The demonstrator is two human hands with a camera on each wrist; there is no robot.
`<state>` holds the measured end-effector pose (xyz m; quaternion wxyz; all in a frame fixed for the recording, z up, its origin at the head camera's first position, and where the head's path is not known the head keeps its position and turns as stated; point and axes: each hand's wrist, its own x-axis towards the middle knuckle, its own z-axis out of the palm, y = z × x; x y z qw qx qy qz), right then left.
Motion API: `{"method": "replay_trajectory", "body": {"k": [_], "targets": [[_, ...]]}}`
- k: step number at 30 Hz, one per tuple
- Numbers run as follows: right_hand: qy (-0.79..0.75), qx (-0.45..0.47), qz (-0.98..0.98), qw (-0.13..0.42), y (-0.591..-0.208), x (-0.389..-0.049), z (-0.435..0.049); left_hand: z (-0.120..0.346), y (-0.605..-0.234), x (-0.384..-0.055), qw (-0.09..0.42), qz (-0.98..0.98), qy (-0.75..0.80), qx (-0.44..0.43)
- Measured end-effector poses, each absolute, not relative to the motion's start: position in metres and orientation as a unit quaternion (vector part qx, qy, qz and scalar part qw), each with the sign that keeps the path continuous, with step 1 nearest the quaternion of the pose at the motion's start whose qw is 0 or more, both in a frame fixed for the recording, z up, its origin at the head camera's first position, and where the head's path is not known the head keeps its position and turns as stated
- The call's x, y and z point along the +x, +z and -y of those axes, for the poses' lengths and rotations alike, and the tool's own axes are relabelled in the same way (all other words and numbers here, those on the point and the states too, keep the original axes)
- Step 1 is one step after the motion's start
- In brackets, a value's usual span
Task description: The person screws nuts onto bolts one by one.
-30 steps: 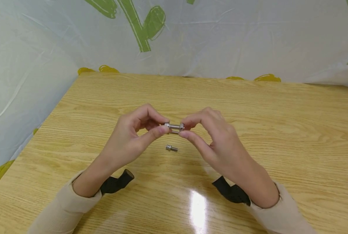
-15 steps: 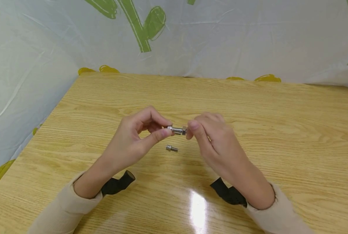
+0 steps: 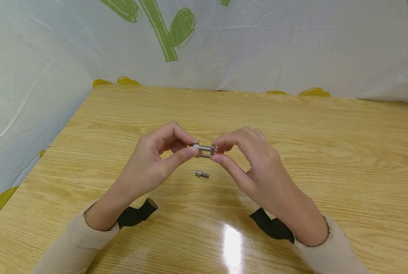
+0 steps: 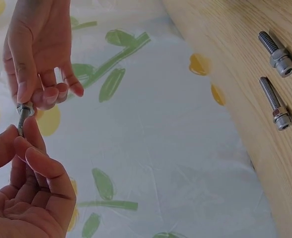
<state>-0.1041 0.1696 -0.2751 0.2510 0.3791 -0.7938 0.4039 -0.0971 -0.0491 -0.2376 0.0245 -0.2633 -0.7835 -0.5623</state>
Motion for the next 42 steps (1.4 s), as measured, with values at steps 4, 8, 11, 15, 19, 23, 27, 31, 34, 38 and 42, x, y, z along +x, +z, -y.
{"method": "replay_trajectory", "body": {"k": [4, 8, 11, 15, 19, 23, 27, 31, 34, 38, 42], "targets": [[0.406, 0.383, 0.791, 0.252, -0.276, -0.104, -0.169, 0.049, -0.237, -0.096, 0.021, 0.784, -0.561, -0.265], [0.401, 0.386, 0.792, 0.25, -0.273, -0.103, -0.165, 0.048, -0.238, -0.096, 0.016, 0.784, -0.561, -0.265], [0.4, 0.386, 0.793, 0.249, -0.268, -0.1, -0.159, 0.047, -0.238, -0.095, 0.014, 0.784, -0.56, -0.267], [0.404, 0.379, 0.794, 0.252, -0.265, -0.097, -0.153, 0.047, -0.238, -0.095, 0.018, 0.785, -0.555, -0.275], [0.417, 0.342, 0.811, 0.229, -0.268, -0.096, -0.156, 0.047, -0.238, -0.095, 0.02, 0.785, -0.554, -0.276], [0.419, 0.323, 0.826, 0.197, -0.288, -0.106, -0.176, 0.048, -0.238, -0.096, 0.017, 0.783, -0.562, -0.266], [0.399, 0.352, 0.819, 0.216, -0.287, -0.108, -0.179, 0.049, -0.241, -0.098, 0.019, 0.778, -0.57, -0.265], [0.394, 0.376, 0.796, 0.264, -0.278, -0.104, -0.17, 0.05, -0.242, -0.1, 0.02, 0.775, -0.571, -0.269], [0.395, 0.38, 0.788, 0.28, -0.277, -0.104, -0.168, 0.05, -0.241, -0.099, 0.019, 0.777, -0.569, -0.269], [0.397, 0.38, 0.787, 0.281, -0.279, -0.105, -0.168, 0.049, -0.238, -0.098, 0.017, 0.78, -0.567, -0.265], [0.387, 0.375, 0.798, 0.271, -0.279, -0.104, -0.168, 0.048, -0.236, -0.096, 0.014, 0.778, -0.569, -0.264]]}}
